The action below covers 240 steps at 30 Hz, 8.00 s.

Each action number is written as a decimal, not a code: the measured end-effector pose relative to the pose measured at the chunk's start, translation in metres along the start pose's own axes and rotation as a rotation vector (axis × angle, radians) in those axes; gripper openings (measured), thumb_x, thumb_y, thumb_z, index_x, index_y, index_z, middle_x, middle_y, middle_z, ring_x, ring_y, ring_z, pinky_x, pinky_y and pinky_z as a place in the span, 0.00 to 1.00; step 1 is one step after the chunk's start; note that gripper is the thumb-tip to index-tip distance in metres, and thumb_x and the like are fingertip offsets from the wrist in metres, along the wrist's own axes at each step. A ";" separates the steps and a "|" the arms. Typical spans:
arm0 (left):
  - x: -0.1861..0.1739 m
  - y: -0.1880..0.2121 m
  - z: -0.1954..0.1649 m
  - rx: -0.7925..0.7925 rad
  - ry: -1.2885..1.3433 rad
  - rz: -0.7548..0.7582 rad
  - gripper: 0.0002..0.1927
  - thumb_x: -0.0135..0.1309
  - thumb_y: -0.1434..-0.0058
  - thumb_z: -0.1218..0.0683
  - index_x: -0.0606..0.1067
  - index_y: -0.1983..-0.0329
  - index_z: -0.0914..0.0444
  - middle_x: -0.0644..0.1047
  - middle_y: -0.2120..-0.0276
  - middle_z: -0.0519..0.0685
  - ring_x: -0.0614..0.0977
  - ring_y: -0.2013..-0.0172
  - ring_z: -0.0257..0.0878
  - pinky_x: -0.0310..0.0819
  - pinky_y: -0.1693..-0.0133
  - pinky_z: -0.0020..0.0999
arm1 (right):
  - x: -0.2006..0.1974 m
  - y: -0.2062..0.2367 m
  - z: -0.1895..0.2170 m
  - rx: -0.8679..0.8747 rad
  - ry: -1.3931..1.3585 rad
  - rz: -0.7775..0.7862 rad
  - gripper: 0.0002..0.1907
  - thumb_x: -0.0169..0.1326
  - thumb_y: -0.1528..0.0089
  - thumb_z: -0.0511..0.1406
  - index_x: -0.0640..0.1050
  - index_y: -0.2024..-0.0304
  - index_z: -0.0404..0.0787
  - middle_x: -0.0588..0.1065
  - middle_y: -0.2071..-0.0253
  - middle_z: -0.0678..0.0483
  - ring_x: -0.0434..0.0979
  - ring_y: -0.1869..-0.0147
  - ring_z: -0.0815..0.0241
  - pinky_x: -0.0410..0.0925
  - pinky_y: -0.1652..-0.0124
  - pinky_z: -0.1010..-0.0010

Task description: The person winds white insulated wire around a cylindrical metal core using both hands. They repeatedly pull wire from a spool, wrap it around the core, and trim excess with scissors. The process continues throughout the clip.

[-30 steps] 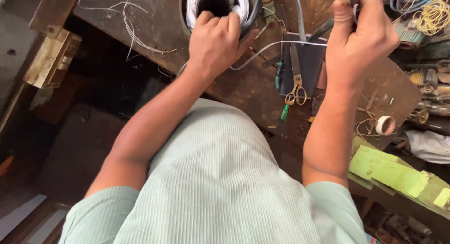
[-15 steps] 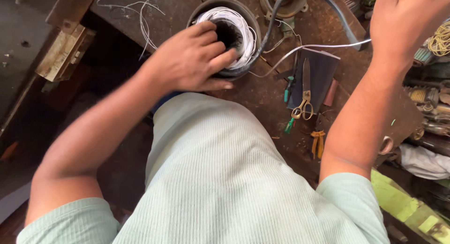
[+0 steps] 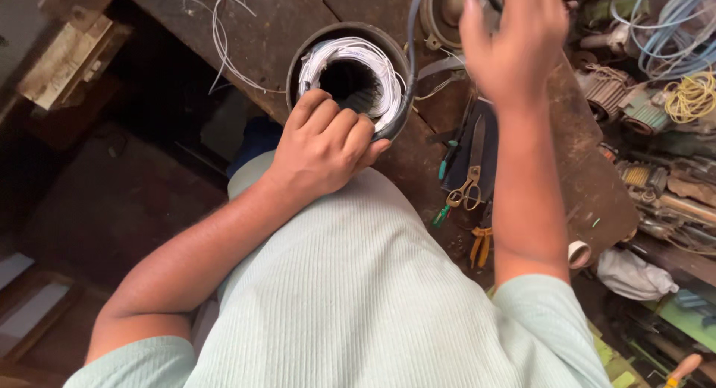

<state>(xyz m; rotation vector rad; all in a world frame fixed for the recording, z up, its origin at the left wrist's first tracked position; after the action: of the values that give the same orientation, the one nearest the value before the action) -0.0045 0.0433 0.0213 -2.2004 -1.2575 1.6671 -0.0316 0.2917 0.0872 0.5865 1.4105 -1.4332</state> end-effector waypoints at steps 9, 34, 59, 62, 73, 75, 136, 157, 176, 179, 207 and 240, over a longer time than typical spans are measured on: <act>-0.014 0.001 -0.008 -0.051 -0.129 0.099 0.17 0.57 0.28 0.45 0.77 0.60 0.65 0.75 0.65 0.52 0.77 0.59 0.48 0.67 0.38 0.45 | 0.014 0.033 0.036 -0.428 -0.421 0.354 0.12 0.63 0.37 0.32 0.83 0.50 0.45 0.80 0.46 0.58 0.82 0.59 0.61 0.74 0.61 0.70; -0.036 -0.009 0.001 -0.002 -0.245 0.253 0.10 0.55 0.39 0.52 0.71 0.70 0.63 0.75 0.73 0.52 0.78 0.64 0.47 0.67 0.41 0.43 | -0.016 0.052 0.064 0.000 -0.676 0.151 0.19 0.56 0.32 0.36 0.74 0.42 0.33 0.71 0.49 0.49 0.67 0.60 0.65 0.65 0.61 0.73; -0.022 -0.031 0.013 0.216 0.026 0.350 0.18 0.55 0.32 0.44 0.74 0.64 0.64 0.77 0.66 0.51 0.78 0.60 0.46 0.69 0.51 0.40 | -0.048 0.069 0.133 0.619 -0.363 -0.057 0.04 0.57 0.24 0.27 0.80 0.48 0.35 0.80 0.55 0.50 0.81 0.55 0.64 0.72 0.57 0.78; -0.040 -0.023 0.021 0.171 0.082 0.119 0.27 0.59 0.42 0.38 0.78 0.54 0.66 0.77 0.52 0.51 0.76 0.49 0.46 0.68 0.43 0.43 | -0.044 0.064 0.140 0.610 -0.153 0.019 0.06 0.56 0.27 0.25 0.81 0.49 0.35 0.79 0.55 0.47 0.80 0.56 0.58 0.71 0.60 0.75; -0.035 0.011 0.057 0.095 0.402 0.225 0.21 0.70 0.36 0.53 0.79 0.42 0.60 0.73 0.42 0.51 0.75 0.51 0.47 0.74 0.51 0.39 | -0.038 0.059 0.154 0.620 0.074 0.220 0.07 0.63 0.29 0.25 0.81 0.50 0.38 0.76 0.53 0.51 0.78 0.54 0.54 0.71 0.55 0.67; -0.034 0.007 0.060 0.057 0.499 0.293 0.20 0.71 0.37 0.53 0.79 0.45 0.62 0.73 0.45 0.52 0.75 0.56 0.45 0.74 0.56 0.37 | -0.037 0.055 0.155 0.602 0.112 0.278 0.08 0.62 0.29 0.24 0.81 0.50 0.38 0.76 0.53 0.52 0.77 0.54 0.54 0.71 0.54 0.67; 0.000 0.023 0.066 0.010 0.832 0.241 0.20 0.76 0.37 0.50 0.79 0.48 0.57 0.69 0.52 0.50 0.73 0.59 0.43 0.68 0.61 0.38 | 0.011 0.007 0.124 0.262 0.074 0.712 0.11 0.56 0.44 0.33 0.81 0.58 0.41 0.77 0.59 0.57 0.78 0.63 0.61 0.67 0.64 0.70; 0.002 0.020 0.065 0.008 0.825 0.238 0.19 0.75 0.37 0.49 0.80 0.48 0.57 0.69 0.52 0.49 0.73 0.59 0.43 0.69 0.61 0.37 | 0.008 0.016 0.132 0.364 0.181 0.936 0.09 0.55 0.41 0.34 0.78 0.58 0.44 0.71 0.64 0.57 0.76 0.60 0.59 0.68 0.61 0.65; 0.003 0.021 0.065 0.013 0.817 0.225 0.19 0.75 0.36 0.48 0.80 0.49 0.57 0.70 0.53 0.49 0.73 0.58 0.42 0.68 0.59 0.37 | 0.024 0.017 0.121 0.245 0.199 0.990 0.02 0.58 0.45 0.37 0.79 0.71 0.48 0.72 0.69 0.56 0.78 0.68 0.58 0.67 0.74 0.67; 0.004 0.020 0.065 0.015 0.798 0.226 0.19 0.75 0.36 0.47 0.80 0.49 0.57 0.70 0.54 0.48 0.72 0.58 0.42 0.68 0.60 0.37 | 0.016 0.015 0.119 0.182 0.125 0.917 0.02 0.57 0.48 0.35 0.78 0.74 0.44 0.72 0.68 0.53 0.79 0.66 0.56 0.70 0.71 0.66; -0.028 -0.011 0.039 0.499 0.316 0.096 0.15 0.58 0.36 0.52 0.81 0.47 0.52 0.70 0.48 0.45 0.71 0.55 0.39 0.67 0.55 0.34 | 0.020 0.017 0.097 0.010 0.260 0.870 0.05 0.59 0.47 0.36 0.83 0.69 0.50 0.77 0.68 0.57 0.81 0.65 0.55 0.70 0.72 0.64; -0.033 0.034 -0.012 -0.002 0.003 -0.137 0.32 0.64 0.45 0.58 0.74 0.35 0.55 0.70 0.49 0.55 0.75 0.50 0.53 0.75 0.50 0.46 | -0.017 0.097 0.240 0.207 -1.568 0.243 0.09 0.50 0.24 0.38 0.76 0.49 0.38 0.79 0.66 0.52 0.81 0.63 0.64 0.72 0.62 0.73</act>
<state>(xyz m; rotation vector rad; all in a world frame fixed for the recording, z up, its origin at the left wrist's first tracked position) 0.0219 0.0038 0.0324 -2.0657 -1.3753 1.6113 0.1311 0.0900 0.1064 -0.2954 -0.0567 -1.2504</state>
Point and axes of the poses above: each hand's wrist, its own y-axis away from the middle knuckle, its own x-axis out of the palm, z = x × y, the point moved 2 cm from there along -y, towards the middle knuckle
